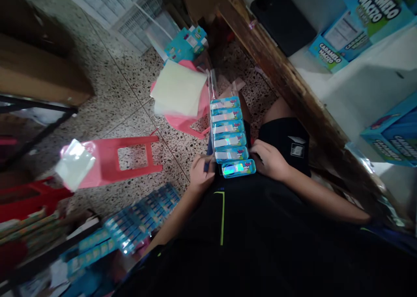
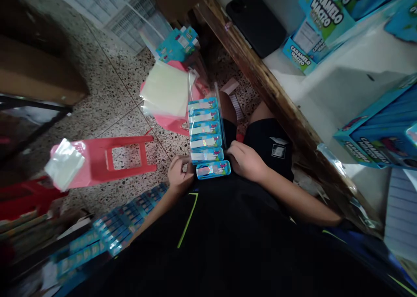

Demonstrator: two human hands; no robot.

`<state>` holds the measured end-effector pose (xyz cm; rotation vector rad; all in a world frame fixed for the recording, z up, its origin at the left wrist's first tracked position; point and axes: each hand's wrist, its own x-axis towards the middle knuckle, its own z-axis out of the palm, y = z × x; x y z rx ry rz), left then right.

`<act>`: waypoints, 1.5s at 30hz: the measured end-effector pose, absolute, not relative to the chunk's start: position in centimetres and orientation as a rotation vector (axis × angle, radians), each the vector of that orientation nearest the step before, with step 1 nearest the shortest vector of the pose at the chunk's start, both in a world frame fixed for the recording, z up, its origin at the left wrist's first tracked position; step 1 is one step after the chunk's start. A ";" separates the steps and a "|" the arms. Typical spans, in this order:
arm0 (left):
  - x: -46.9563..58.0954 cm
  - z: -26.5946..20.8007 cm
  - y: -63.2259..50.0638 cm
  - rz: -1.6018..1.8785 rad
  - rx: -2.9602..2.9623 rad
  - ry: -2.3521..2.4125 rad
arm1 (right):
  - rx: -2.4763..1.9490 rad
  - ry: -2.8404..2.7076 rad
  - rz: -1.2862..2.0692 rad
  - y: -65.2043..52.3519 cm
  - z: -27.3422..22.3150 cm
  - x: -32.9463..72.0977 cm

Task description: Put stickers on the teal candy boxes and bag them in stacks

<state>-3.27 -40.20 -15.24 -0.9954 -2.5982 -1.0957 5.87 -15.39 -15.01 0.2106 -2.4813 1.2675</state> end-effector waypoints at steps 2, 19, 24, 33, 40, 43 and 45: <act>-2.5 -14.5 -40.9 -1.112 -1.060 -2.551 | 0.232 -2.507 1.326 -15.3 -14.3 6.5; -1.5 -12.0 -41.1 -1.160 -0.999 -2.521 | -0.094 -2.424 1.719 -16.4 -11.8 7.7; -1.8 -12.2 -40.5 -1.192 -0.880 -2.504 | -0.302 -2.405 1.807 -16.8 -11.8 7.2; -2.4 -10.5 -39.7 -1.197 -0.847 -2.469 | -0.263 -2.295 2.166 -16.7 -11.7 7.5; -3.6 -10.8 -40.8 -0.975 -1.077 -2.484 | 0.122 -2.520 1.818 -16.3 -11.8 6.6; -3.3 -11.2 -42.3 -0.955 -1.374 -2.406 | 0.248 -2.628 1.625 -15.9 -12.0 6.2; -2.7 -11.9 -43.3 -1.049 -1.492 -2.385 | 0.298 -2.658 1.549 -15.8 -12.5 6.2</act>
